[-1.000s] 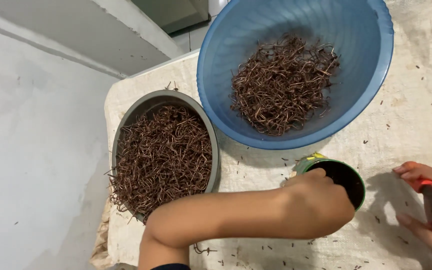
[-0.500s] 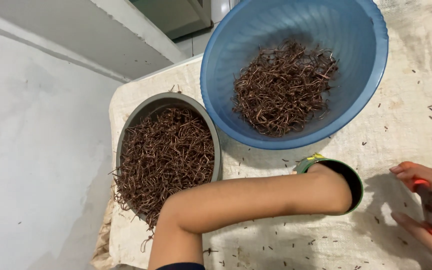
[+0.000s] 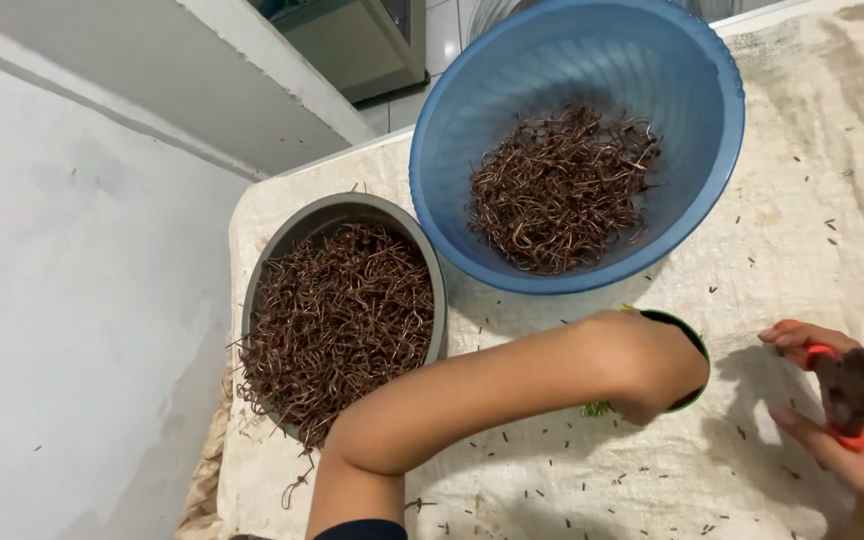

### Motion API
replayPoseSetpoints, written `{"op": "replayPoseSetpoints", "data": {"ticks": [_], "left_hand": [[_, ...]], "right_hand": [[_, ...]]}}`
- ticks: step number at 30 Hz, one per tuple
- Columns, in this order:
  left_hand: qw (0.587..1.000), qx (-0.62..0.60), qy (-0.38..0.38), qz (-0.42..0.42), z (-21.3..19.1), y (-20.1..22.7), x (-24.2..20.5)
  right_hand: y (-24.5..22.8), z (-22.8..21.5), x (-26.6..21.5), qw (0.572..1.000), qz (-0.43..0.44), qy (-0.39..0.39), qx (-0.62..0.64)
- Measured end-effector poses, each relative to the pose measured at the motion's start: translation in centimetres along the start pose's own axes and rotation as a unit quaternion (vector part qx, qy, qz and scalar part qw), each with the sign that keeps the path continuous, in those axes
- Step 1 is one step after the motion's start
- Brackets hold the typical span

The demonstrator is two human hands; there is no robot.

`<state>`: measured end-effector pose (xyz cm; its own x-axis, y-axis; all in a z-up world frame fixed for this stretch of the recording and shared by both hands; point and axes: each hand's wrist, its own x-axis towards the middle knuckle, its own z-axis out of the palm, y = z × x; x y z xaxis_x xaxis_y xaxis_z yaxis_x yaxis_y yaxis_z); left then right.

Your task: Cutting small brown twigs with wire cutters and placing them into a small green pot

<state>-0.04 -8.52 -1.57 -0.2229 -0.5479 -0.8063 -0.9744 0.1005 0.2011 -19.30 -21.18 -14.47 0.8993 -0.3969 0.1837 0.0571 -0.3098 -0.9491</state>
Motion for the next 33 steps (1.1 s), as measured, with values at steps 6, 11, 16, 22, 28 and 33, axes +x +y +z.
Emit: {"op": "replayPoseSetpoints", "data": {"ticks": [6,11,16,22,28,33], "left_hand": [[0.937,-0.182,0.277,0.108,2.4,-2.6,-5.2],[0.847,-0.237,0.464,0.11,5.4,-3.5,-7.7],[0.828,-0.256,0.498,-0.02,6.9,-1.0,-9.5],[0.75,-0.219,0.622,-0.061,9.2,1.1,-8.7],[0.714,-0.159,0.662,-0.161,10.4,3.3,-7.5],[0.68,-0.124,0.698,-0.186,10.8,4.7,-7.5]], "right_hand": [[0.1,0.3,-0.4,1.0,0.001,0.008,0.024],[-1.6,1.3,-0.1,0.995,0.095,0.024,0.008],[-2.3,1.9,-0.3,0.998,0.052,0.038,-0.01],[-2.9,1.3,-1.2,0.97,-0.02,0.076,-0.231],[-4.0,0.3,-0.4,0.932,-0.149,0.063,-0.326],[-4.8,0.4,-0.5,0.911,-0.204,0.071,-0.351]]}}
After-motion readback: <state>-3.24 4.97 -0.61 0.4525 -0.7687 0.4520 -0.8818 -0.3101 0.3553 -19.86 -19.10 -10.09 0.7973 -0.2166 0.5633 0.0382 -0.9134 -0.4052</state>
